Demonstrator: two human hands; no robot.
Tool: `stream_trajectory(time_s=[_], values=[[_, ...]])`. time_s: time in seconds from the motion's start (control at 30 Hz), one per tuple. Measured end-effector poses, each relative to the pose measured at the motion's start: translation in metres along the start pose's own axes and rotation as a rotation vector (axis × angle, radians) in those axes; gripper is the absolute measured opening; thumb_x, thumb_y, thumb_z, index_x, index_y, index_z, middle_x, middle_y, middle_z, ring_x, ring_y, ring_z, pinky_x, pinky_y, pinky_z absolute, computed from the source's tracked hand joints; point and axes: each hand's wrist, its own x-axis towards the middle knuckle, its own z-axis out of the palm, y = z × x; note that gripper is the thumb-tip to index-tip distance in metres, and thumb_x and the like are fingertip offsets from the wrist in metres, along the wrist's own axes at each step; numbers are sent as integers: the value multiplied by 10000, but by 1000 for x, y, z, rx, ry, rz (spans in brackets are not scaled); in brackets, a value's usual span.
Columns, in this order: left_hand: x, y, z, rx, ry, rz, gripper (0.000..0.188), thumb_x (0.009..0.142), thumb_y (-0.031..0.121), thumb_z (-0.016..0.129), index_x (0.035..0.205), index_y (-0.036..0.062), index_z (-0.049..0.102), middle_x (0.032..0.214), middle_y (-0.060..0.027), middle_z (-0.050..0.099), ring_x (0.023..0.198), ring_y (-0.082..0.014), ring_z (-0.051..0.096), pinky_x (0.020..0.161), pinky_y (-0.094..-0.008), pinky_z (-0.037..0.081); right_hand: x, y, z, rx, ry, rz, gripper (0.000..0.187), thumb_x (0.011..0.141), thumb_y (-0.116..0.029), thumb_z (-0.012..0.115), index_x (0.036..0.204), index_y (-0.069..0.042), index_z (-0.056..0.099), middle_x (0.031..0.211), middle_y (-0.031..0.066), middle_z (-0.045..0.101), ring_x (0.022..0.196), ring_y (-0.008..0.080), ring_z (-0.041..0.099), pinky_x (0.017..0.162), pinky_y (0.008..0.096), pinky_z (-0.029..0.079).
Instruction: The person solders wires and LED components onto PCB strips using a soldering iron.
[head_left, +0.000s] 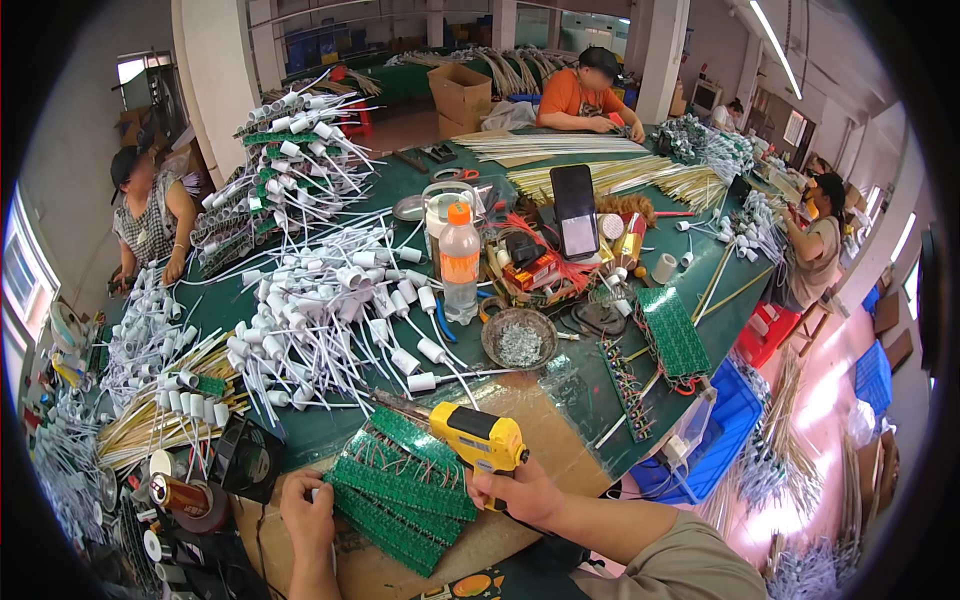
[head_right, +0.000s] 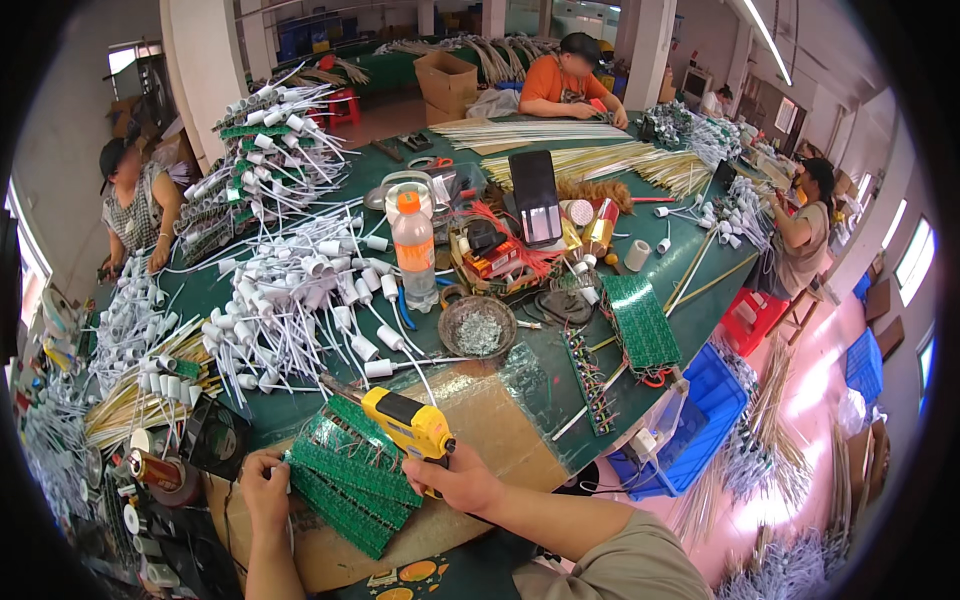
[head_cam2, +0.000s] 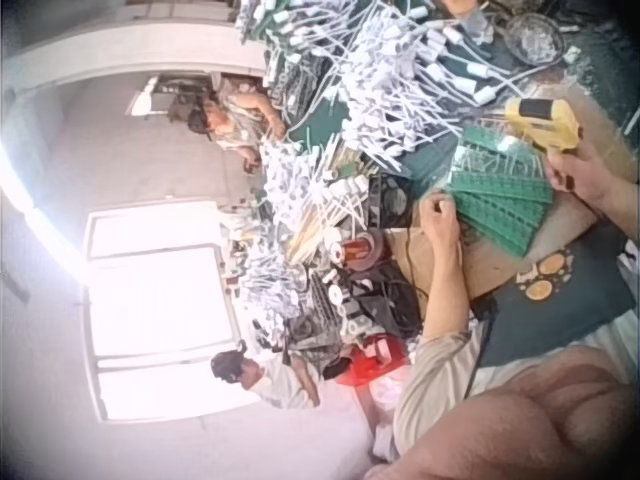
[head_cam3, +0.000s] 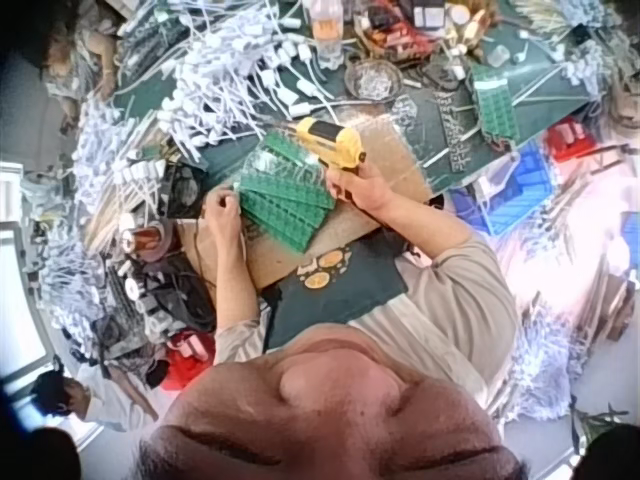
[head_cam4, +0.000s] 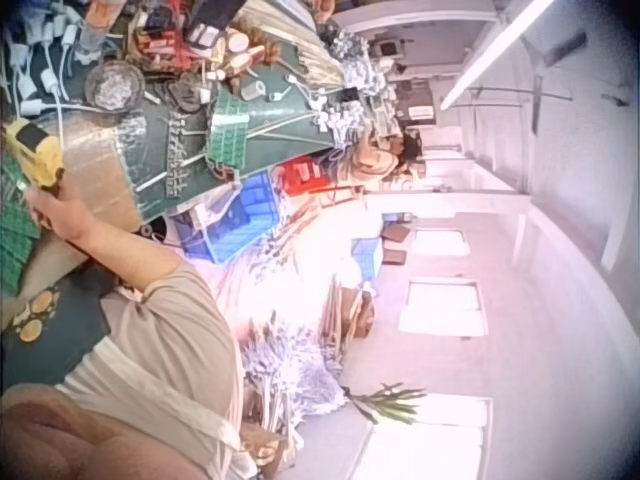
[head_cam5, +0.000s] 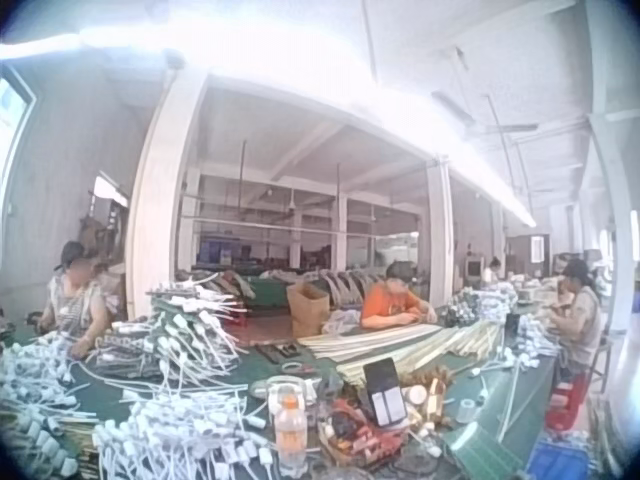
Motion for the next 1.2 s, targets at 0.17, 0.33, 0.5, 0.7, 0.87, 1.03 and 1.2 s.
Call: stream_trajectory(time_s=[0.17,0.33,0.5,0.7,0.87,1.03,1.2], values=[[0,2,0,-44,3,-43,86,706,-9,630,751,-9,557,912,-112,601,867,-206,565,781,-302,438,-1,-2,2,-2,2,-3,206,918,-126,602,1076,-22,519,805,21,543,715,97,534,632,264,463],[-1,-4,2,-72,13,-35,87,708,-12,634,756,-4,562,915,-105,601,860,-193,561,768,-295,437,-3,0,0,11,-3,-21,210,918,-121,601,1083,-21,517,800,22,541,713,98,533,630,264,460],[-1,1,1,-49,-17,-33,84,722,-13,629,770,0,561,948,-105,598,873,-184,552,782,-287,429,-4,-4,1,9,-2,-26,197,919,-119,600,1073,-25,522,794,20,542,710,97,533,628,263,458],[0,-1,1,-24,-1,-21,90,706,-14,634,757,-5,560,928,-118,597,862,-201,563,767,-297,439,-3,-1,-1,-11,0,-25,180,923,-116,589,1067,-27,528,786,14,545,710,95,531,633,255,450],[1,4,1,-36,-4,-16,94,706,-15,633,767,-5,562,931,-116,595,867,-200,561,766,-296,437,-1,-2,1,11,9,-19,159,923,-113,585,1048,-28,535,778,11,546,708,92,528,636,253,445],[0,5,1,-80,0,-80,93,704,-9,636,760,-4,563,929,-118,597,884,-207,562,780,-302,437,-3,-3,0,-26,-13,-33,157,922,-115,591,1041,-27,540,789,11,547,714,93,530,636,253,445],[-1,-7,1,-29,4,-27,97,700,5,642,753,-4,562,929,-124,599,887,-225,564,789,-319,435,-2,0,1,-42,18,2,179,915,-125,610,1045,-25,540,793,7,547,713,88,530,625,245,441]])
